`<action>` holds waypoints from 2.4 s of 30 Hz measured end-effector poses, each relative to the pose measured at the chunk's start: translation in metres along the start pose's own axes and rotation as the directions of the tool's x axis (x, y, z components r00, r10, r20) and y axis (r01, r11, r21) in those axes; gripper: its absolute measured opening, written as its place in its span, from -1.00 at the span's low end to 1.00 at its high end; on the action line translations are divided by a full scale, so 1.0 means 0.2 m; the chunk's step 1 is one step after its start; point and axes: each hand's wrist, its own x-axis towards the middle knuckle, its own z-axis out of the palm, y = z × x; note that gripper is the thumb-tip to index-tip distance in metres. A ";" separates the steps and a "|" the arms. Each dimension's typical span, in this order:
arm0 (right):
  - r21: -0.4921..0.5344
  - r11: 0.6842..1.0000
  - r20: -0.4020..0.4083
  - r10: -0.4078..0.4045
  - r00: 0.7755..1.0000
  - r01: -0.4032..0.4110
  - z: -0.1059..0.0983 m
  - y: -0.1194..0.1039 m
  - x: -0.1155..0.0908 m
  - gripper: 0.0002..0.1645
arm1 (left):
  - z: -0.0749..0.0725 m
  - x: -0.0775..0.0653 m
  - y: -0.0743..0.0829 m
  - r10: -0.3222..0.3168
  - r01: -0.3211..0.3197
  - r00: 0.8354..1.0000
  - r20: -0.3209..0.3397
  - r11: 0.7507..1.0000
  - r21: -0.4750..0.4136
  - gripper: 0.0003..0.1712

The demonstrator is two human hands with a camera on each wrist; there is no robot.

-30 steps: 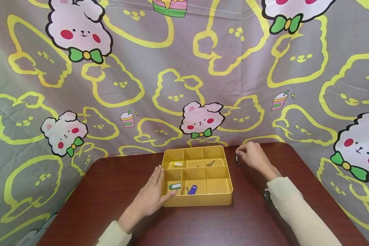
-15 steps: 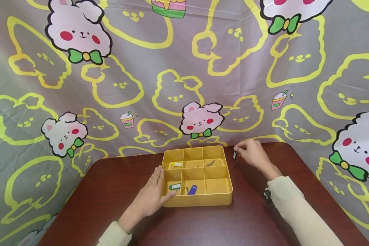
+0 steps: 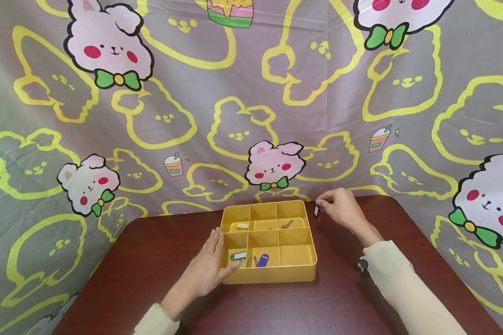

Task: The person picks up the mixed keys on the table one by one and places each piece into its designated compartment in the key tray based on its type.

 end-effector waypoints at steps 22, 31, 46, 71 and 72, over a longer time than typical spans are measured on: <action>0.014 1.000 -0.004 -0.013 1.000 0.013 -0.03 -0.14 0.01 -0.80 | -0.01 0.00 0.01 -0.008 0.008 1.000 0.015 1.000 -0.012 0.29; 0.020 0.999 0.001 -0.032 1.000 0.032 -0.04 -0.18 0.03 -0.80 | -0.01 0.00 0.01 -0.004 0.004 1.000 0.008 1.000 0.004 0.25; 0.031 0.996 0.006 -0.080 0.997 0.079 -0.03 -0.25 0.07 -0.80 | -0.01 0.00 0.01 0.013 -0.013 1.000 -0.005 0.998 0.063 0.25; 0.081 0.997 0.121 -0.026 0.992 0.016 -0.01 -0.30 0.15 -0.77 | 0.00 0.00 0.00 0.019 -0.018 1.000 -0.008 0.997 0.077 0.27; 0.080 0.997 0.127 -0.022 0.992 0.012 -0.01 -0.30 0.16 -0.77 | 0.00 -0.01 0.00 0.019 -0.019 1.000 -0.008 0.997 0.077 0.26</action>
